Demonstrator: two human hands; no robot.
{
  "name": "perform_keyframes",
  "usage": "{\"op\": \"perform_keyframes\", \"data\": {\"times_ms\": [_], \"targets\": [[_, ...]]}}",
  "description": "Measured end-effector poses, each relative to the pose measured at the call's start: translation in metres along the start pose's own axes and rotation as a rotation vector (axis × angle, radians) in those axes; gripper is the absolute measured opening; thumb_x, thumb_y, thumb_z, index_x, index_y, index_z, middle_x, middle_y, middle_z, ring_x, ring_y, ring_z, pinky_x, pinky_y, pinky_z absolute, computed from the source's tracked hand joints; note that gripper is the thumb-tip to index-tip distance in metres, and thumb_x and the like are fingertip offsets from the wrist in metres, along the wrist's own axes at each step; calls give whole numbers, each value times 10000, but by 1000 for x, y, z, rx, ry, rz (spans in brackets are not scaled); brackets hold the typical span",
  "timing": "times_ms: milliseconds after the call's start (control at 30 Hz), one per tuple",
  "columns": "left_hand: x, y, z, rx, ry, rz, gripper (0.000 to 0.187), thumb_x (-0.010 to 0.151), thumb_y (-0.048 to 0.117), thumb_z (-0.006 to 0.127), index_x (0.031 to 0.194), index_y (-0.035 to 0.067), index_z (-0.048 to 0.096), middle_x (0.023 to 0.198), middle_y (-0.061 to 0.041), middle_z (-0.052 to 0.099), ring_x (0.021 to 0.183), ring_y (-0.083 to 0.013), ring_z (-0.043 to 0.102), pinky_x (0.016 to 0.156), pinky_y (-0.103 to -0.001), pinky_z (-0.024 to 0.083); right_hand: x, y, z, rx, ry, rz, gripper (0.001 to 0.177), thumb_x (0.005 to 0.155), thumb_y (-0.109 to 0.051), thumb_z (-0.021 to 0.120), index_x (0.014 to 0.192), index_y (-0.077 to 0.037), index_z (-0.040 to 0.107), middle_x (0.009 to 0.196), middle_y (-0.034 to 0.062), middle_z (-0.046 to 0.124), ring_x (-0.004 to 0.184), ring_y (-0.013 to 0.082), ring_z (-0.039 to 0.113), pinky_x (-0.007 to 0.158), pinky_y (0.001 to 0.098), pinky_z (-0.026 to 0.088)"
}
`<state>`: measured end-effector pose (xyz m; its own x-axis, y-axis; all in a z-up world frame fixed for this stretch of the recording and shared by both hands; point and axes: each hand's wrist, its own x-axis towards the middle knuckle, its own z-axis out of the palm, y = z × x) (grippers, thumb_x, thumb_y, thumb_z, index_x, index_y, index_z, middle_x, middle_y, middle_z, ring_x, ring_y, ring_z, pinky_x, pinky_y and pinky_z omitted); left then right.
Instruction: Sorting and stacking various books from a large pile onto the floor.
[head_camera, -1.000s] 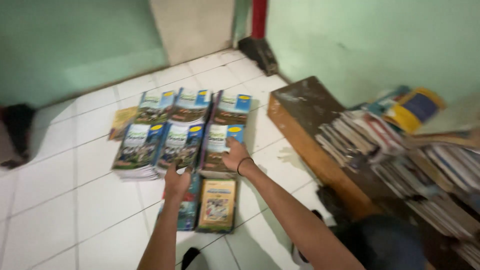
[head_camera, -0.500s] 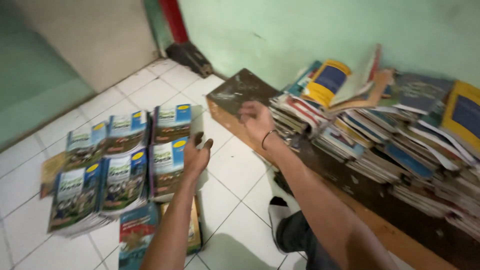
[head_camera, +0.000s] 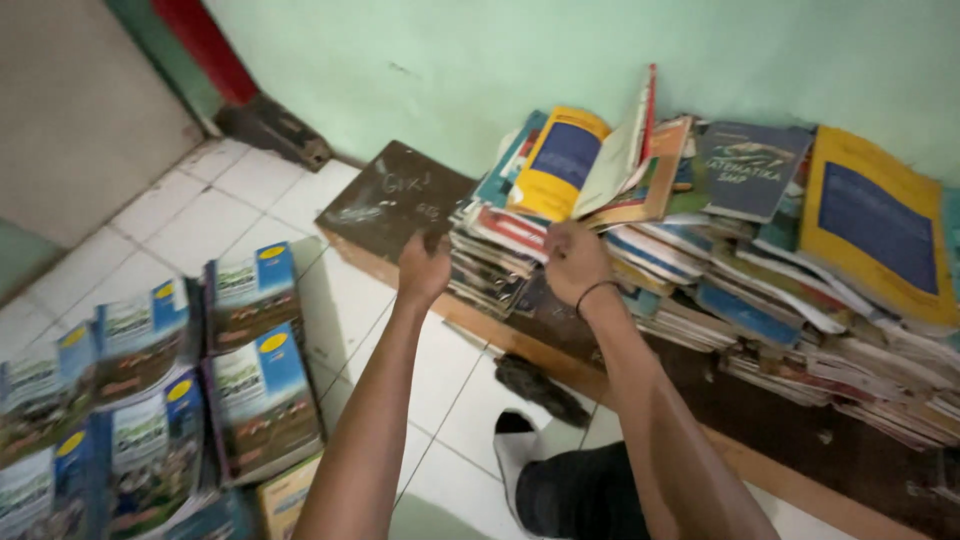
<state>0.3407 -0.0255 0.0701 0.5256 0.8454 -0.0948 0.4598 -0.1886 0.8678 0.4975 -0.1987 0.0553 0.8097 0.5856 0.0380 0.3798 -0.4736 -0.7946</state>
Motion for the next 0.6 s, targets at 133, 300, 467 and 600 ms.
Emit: {"op": "perform_keyframes", "data": {"times_ms": [133, 300, 467, 600], "targets": [[82, -28, 54, 92, 3, -20, 424, 1033, 307, 479, 1372, 90, 611, 1211, -149, 706, 1182, -344, 675, 1024, -527, 519, 3, 14, -12, -68, -91, 124, 332, 896, -162, 587, 1191, -223, 726, 1135, 13, 759, 1152, 260, 684, 1037, 466, 518], [116, -21, 92, 166, 39, 45, 407, 1003, 339, 505, 1200, 27, 675, 1135, -220, 725, 1153, -429, 673, 1019, -544, 523, 6, 14, -6, -165, -156, 141, 404, 851, -144, 575, 1217, -252, 708, 1159, -17, 749, 1192, 265, 665, 1048, 451, 520], [157, -39, 110, 233, 85, 15, 378, 928, 483, 593, 1055, 152, 727, 1000, -107, 754, 1056, -389, 718, 967, -532, 548, 11, 15, -5, -221, -199, 107, 454, 803, -114, 563, 1226, -203, 702, 1053, 11, 768, 1150, 300, 683, 1028, 472, 537], [117, 13, 88, 219, 53, 1, 442, 905, 420, 683, 1213, 104, 709, 1222, -177, 660, 1257, -423, 584, 1100, -556, 440, 18, 31, 6, -193, -221, 94, 485, 786, -120, 558, 1237, -212, 710, 1043, 48, 764, 1125, 335, 683, 1014, 505, 540]]}}
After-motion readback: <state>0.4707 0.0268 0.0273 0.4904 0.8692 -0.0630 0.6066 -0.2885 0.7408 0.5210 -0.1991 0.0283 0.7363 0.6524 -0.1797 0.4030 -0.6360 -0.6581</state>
